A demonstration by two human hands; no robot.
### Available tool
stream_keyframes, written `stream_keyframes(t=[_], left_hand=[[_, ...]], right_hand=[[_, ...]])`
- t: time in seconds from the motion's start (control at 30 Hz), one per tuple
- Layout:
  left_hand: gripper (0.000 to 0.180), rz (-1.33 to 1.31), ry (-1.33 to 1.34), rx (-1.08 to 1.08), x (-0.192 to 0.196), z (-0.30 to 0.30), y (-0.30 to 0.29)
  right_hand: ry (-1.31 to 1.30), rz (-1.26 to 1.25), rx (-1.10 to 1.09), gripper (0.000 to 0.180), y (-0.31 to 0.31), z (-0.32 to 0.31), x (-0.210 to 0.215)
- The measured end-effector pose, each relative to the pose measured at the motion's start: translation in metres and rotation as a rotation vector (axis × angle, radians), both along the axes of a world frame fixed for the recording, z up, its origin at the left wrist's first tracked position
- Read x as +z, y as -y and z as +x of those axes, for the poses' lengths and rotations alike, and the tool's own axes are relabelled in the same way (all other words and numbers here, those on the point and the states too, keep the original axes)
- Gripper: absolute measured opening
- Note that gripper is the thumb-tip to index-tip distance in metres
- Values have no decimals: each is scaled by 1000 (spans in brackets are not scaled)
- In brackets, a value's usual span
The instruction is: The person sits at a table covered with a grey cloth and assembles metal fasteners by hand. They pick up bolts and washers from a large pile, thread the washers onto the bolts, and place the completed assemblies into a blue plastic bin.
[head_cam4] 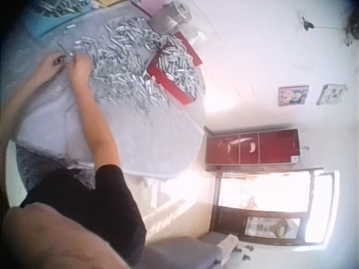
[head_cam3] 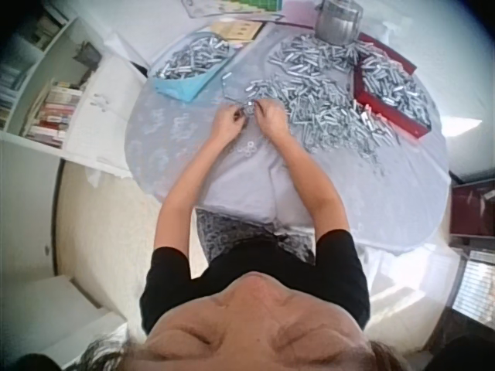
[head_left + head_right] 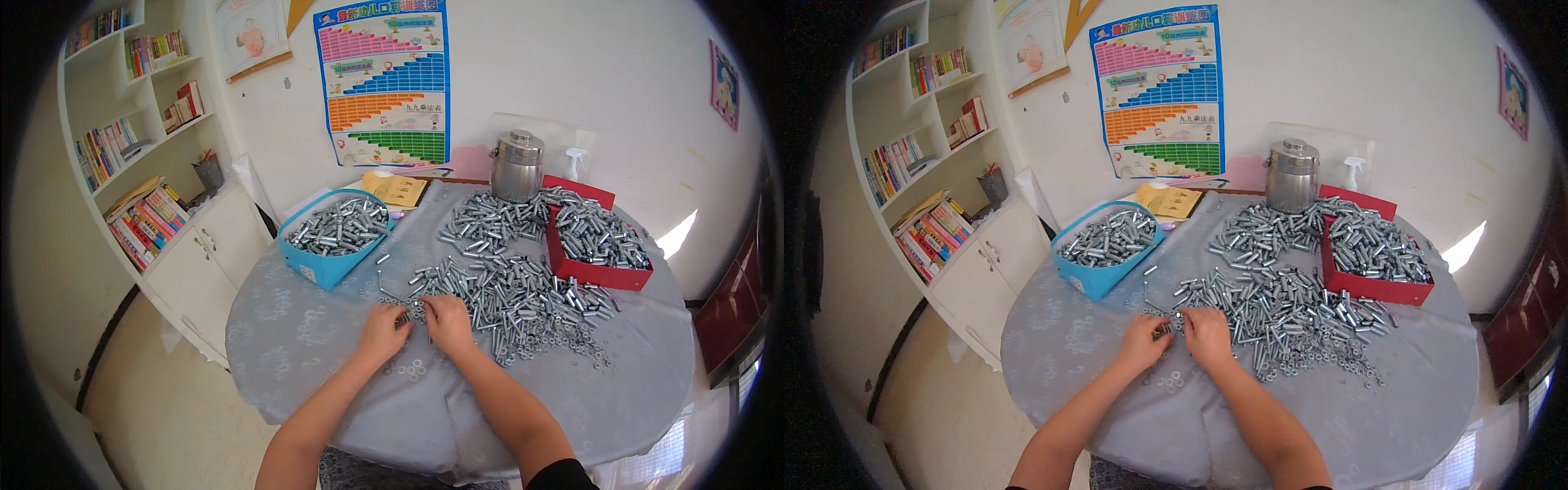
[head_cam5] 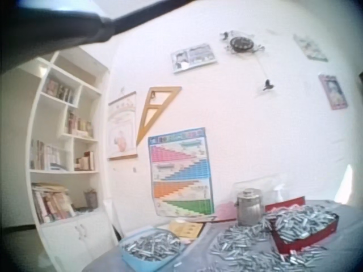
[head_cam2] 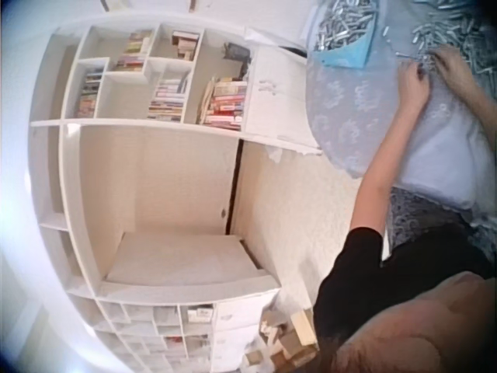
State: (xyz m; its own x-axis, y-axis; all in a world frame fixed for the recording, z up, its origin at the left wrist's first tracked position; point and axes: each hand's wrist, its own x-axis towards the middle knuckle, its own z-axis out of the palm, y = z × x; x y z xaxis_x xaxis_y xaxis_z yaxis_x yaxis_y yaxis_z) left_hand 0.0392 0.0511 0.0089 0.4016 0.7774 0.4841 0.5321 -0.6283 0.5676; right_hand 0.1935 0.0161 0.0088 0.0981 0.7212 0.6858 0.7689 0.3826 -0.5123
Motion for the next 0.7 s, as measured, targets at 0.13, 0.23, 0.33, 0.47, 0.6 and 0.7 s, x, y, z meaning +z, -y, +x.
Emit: stream_keyframes(t=[0.13,0.23,0.33,0.47,0.6,0.7], left_hand=[[24,48,-74,56,8,11,17],[18,41,-56,75,4,11,13],[11,93,-45,103,-1,5,12],[11,74,-13,149,-1,-4,15],[10,-122,209,173,1,-15,25],[10,-196,443,172,-3,-22,30]], right_hand=[[98,37,-243,23,2,15,5],[118,38,-385,31,0,29,4],[196,19,-461,33,-2,34,4],[262,-4,-449,33,-8,41,-6],[195,-58,-443,30,-7,43,-6],[177,-54,-457,29,-6,45,-4]])
